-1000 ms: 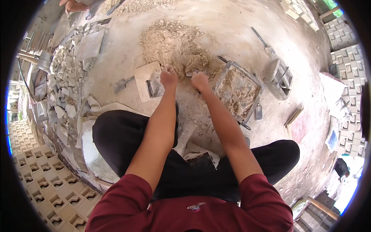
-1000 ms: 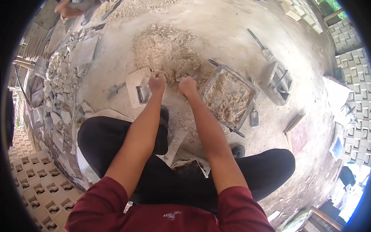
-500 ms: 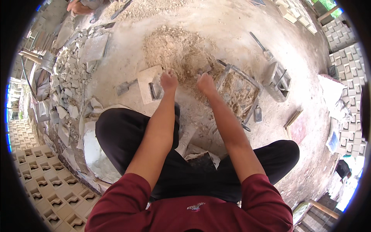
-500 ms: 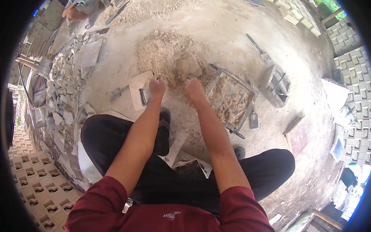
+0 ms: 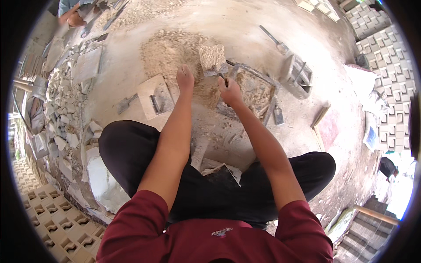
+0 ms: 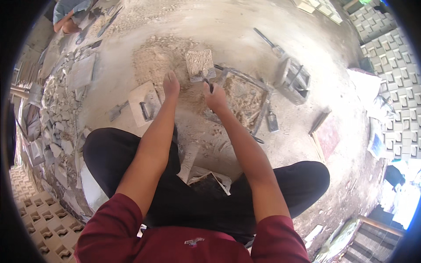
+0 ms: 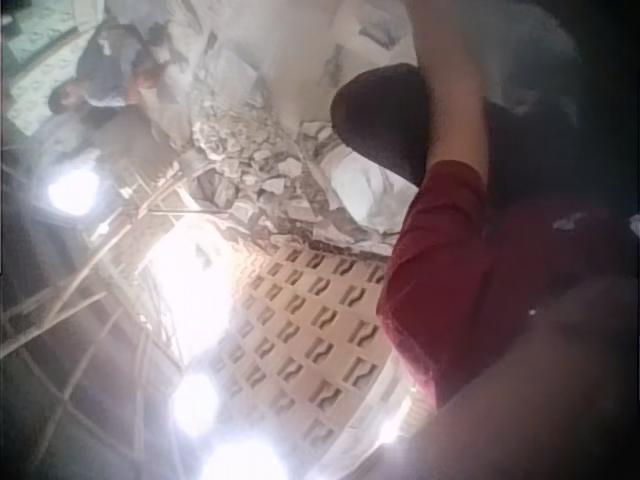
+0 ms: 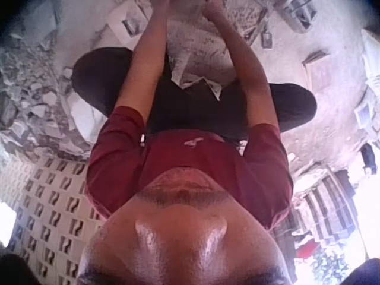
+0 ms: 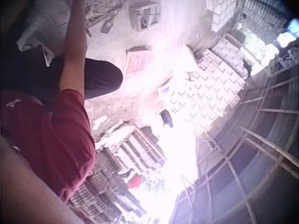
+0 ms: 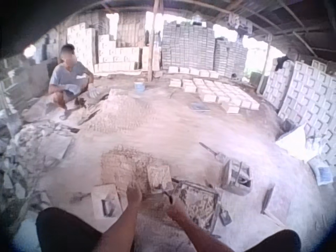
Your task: The person prepares a mold by hand, places a square tile into the mold, and then uses a trowel to apply and smooth a textured material over the surface.
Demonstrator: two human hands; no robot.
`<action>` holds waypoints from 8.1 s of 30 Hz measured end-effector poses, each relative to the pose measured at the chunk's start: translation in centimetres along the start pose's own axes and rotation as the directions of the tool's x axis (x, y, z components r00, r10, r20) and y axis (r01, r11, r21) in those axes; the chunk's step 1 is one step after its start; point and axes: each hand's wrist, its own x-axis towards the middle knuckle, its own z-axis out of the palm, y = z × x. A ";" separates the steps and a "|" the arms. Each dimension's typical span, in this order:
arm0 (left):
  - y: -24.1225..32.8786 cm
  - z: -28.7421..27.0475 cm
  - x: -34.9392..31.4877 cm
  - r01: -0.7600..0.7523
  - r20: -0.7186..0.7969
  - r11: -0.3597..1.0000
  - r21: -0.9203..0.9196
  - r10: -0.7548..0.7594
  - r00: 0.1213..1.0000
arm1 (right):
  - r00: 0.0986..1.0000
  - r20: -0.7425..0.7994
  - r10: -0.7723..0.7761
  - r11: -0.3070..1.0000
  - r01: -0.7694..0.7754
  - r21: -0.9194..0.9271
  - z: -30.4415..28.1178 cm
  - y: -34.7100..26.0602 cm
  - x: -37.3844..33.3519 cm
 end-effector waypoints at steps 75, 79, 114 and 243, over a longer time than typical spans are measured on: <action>1.2 5.2 -16.7 -0.799 0.653 0.409 0.441 0.464 0.598 | 0.996 0.089 -0.025 0.837 0.069 -0.542 -28.3 -3.7 -6.5; 0.7 5.2 -16.7 -0.766 0.605 0.393 0.509 0.469 0.643 | 0.994 0.081 -0.072 0.836 0.104 -0.539 -28.5 -4.5 -5.9; 7.9 17.3 -20.2 -0.963 0.806 0.265 0.052 0.558 0.198 | 0.980 -0.079 0.184 0.811 -0.196 -0.551 -35.8 -0.2 -7.7; 2.1 7.6 -16.5 -0.685 0.551 0.438 0.582 0.407 0.728 | 0.972 -0.155 -0.174 0.930 0.110 -0.351 -31.5 -0.7 -7.7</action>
